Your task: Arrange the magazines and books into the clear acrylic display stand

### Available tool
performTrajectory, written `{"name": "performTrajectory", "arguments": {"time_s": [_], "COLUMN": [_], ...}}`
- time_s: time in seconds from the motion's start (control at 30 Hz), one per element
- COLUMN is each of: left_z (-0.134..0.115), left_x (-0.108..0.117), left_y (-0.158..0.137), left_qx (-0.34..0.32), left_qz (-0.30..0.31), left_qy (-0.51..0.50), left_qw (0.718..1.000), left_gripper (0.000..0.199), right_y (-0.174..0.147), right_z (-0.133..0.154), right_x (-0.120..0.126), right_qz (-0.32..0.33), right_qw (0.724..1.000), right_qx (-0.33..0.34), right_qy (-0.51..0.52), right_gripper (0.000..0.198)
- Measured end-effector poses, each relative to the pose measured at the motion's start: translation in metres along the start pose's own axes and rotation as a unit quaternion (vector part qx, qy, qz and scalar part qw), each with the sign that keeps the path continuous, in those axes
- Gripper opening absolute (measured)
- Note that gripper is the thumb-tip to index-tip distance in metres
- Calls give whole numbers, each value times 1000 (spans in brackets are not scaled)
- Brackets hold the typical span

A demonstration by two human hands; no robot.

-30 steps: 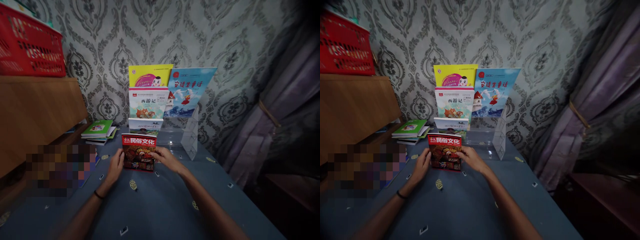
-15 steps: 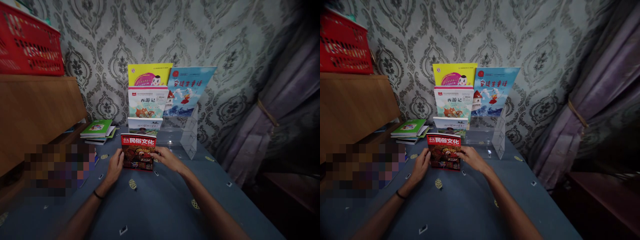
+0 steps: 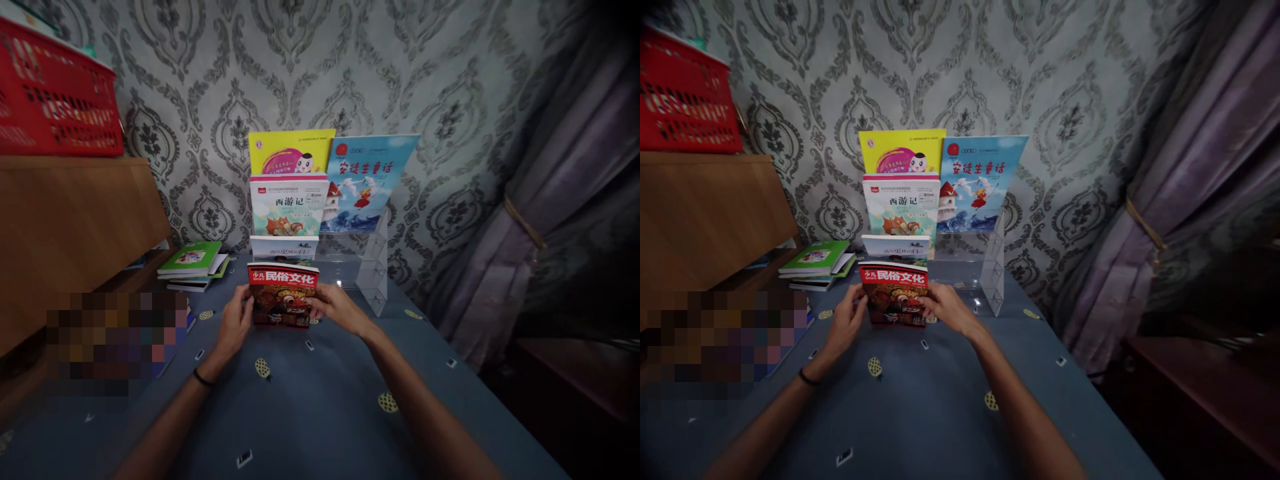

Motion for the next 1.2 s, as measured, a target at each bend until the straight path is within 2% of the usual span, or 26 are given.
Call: {"name": "performTrajectory", "arguments": {"time_s": [0.13,0.3,0.5,0.63,0.87,1.07,1.2], "left_z": [-13,-41,-76,-88,-89,-74,-66], "left_x": [-1,7,20,20,12,5,3], "left_y": [13,33,58,66,70,75,78], "left_qx": [-24,-106,-201,-233,-233,-195,-190], "left_qz": [-18,-56,-136,-166,-167,-139,-148], "left_qy": [20,49,57,50,67,45,57], "left_qw": [999,992,968,957,956,970,969], "left_gripper": [23,23,22,22,22,24,24], "right_y": [-1,2,13,18,24,31,36], "right_z": [9,34,69,74,57,40,31], "right_x": [11,26,41,44,43,42,39], "right_qz": [-18,-64,-164,-227,-265,-251,-240], "right_qw": [999,990,966,948,942,946,947], "right_qx": [25,79,130,146,147,139,144], "right_qy": [-41,-94,-151,-166,-146,-153,-157], "right_gripper": [30,31,27,31,36,36,37]}}
Point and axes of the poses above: each hand's wrist, its own y-axis towards the middle knuckle, its own x-axis out of the back of the hand, z = x × y, the point moved 1 cm from there along y, towards the middle knuckle, and after that the axes turned 7 degrees about x, right-handed, at the moved point
